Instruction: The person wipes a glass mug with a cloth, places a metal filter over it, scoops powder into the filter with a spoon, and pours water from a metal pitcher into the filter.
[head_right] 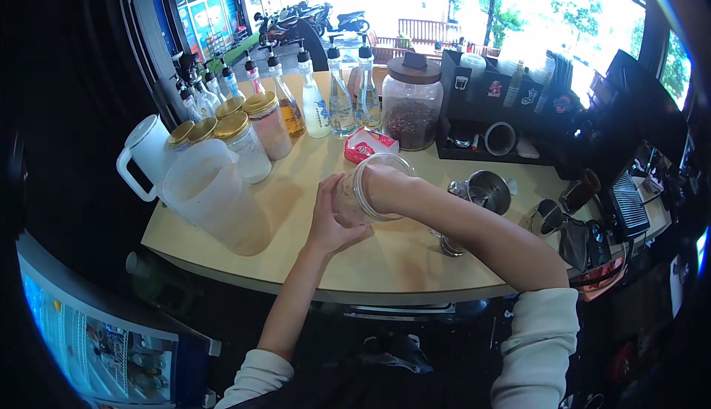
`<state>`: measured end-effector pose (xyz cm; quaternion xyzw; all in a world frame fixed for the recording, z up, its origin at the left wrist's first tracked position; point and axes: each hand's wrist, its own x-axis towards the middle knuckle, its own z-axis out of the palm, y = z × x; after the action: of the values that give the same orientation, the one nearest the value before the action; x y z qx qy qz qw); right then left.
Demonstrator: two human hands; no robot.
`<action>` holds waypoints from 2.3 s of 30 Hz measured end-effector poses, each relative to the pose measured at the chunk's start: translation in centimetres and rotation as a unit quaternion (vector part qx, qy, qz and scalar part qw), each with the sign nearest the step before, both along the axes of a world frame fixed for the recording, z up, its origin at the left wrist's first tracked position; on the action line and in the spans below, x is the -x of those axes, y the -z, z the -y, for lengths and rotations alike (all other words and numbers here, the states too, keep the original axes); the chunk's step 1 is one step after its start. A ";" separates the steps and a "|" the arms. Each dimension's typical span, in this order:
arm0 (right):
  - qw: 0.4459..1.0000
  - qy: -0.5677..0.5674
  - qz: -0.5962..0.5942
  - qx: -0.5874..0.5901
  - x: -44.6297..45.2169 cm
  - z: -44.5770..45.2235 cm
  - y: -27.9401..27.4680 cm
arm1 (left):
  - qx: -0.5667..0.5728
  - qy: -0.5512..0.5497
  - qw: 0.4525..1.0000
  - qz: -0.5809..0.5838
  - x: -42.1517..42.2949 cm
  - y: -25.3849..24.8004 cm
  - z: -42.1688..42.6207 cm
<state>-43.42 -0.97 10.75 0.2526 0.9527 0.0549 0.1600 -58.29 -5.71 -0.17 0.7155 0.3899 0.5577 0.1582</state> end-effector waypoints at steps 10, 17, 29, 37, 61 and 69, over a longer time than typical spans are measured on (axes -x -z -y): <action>0.994 -0.101 0.029 -0.038 -0.4 -0.5 1.0 | -0.004 0.005 1.000 0.001 -0.1 -0.2 0.1; 0.998 -0.054 -0.029 0.027 -1.1 -0.9 1.2 | -0.006 0.004 1.000 0.001 -0.1 -0.2 0.1; 0.995 0.002 -0.059 0.076 -1.5 1.0 -2.4 | -0.002 0.013 1.000 0.012 -0.1 -0.2 0.1; 0.969 0.027 -0.224 0.096 -1.9 2.8 -4.3 | 0.001 0.017 1.000 0.019 -0.2 -0.2 0.2; 0.925 0.049 -0.368 0.086 -6.0 4.7 -9.5 | -0.002 -0.050 0.999 -0.002 0.0 -0.3 0.8; 0.871 0.100 -0.472 0.089 -10.0 6.3 -9.9 | 0.043 -0.041 0.998 0.034 -0.1 0.1 0.6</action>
<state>-33.40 -7.22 20.64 0.3275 0.8851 -0.1718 -0.2824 -58.23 -6.30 -0.30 0.6721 0.4364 0.5708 0.1791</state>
